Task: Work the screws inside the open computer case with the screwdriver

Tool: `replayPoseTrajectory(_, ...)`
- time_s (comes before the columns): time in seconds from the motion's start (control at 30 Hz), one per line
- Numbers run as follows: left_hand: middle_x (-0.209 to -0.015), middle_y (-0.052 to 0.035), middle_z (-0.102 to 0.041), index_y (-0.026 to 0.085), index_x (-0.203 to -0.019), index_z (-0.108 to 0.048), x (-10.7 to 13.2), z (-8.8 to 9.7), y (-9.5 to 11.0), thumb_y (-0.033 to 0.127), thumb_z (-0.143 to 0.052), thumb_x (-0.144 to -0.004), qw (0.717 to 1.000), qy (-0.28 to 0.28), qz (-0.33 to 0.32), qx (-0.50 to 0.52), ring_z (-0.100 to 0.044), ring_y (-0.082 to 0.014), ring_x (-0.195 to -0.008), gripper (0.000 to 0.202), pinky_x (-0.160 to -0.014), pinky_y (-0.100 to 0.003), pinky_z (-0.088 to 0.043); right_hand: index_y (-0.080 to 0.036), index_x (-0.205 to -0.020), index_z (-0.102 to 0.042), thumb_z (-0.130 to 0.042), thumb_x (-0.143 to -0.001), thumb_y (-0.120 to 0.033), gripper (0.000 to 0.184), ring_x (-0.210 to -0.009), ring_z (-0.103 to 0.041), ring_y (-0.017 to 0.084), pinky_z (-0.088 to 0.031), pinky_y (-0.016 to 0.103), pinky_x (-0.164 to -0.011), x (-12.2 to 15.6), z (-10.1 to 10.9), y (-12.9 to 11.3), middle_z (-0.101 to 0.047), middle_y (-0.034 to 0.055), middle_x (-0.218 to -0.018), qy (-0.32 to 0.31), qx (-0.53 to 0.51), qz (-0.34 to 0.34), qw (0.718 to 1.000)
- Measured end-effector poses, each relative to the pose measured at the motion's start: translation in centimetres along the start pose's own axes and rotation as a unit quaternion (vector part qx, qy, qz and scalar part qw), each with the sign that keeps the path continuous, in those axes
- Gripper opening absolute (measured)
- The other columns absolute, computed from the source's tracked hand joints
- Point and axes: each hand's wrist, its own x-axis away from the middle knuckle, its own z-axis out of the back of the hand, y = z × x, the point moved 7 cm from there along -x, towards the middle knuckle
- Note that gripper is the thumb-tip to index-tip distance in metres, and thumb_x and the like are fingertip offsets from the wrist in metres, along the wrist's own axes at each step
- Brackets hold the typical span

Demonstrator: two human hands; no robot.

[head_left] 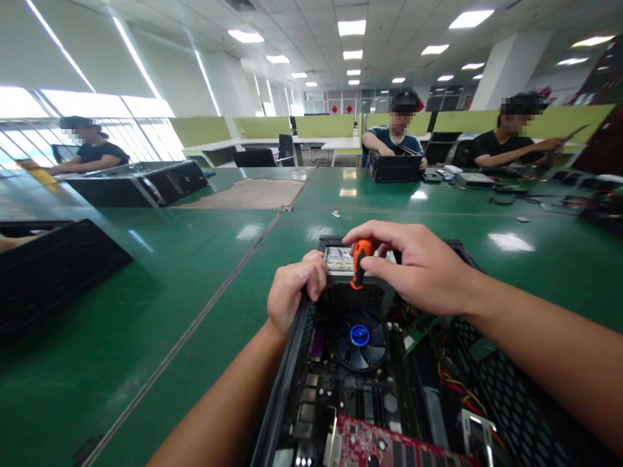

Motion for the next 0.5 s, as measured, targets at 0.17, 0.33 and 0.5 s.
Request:
replayPoseTrajectory(0.17,-0.047,-0.0021,-0.045,0.019,-0.048,-0.048,-0.1,-0.1,0.3,0.032,-0.044,-0.093,1.0,-0.005,-0.012,0.005,-0.043,-0.0188,-0.059,0.046,-0.089,-0.042,-0.033,-0.02,-0.103,-0.073,-0.059,-0.084,-0.016,0.024,-0.069,-0.059,0.014,-0.043,0.028,-0.064,0.6,1.6,0.4,-0.071,-0.0017,-0.082,-0.034,0.034,-0.04,0.998)
replayPoseTrajectory(0.33,-0.047,-0.0023,-0.045,0.02,-0.048,-0.047,-0.1,-0.1,0.3,0.035,-0.045,-0.093,1.0,-0.006,-0.006,-0.001,-0.043,-0.019,-0.059,0.047,-0.089,-0.043,-0.033,-0.021,-0.103,-0.073,-0.059,-0.084,-0.012,0.026,-0.076,-0.062,0.015,-0.044,0.029,-0.071,0.8,0.9,1.4,-0.074,-0.0004,-0.091,-0.096,0.081,-0.053,0.991)
replayPoseTrajectory(0.5,-0.047,-0.0022,-0.045,0.02,-0.047,-0.047,-0.2,-0.2,0.3,0.036,-0.045,-0.092,1.0,-0.004,-0.004,-0.005,-0.043,-0.019,-0.058,0.048,-0.089,-0.043,-0.034,-0.021,-0.103,-0.072,-0.058,-0.084,-0.012,0.025,-0.072,-0.061,0.015,-0.044,0.028,-0.068,0.7,0.9,1.5,-0.073,-0.0011,-0.087,-0.096,0.067,-0.065,0.991)
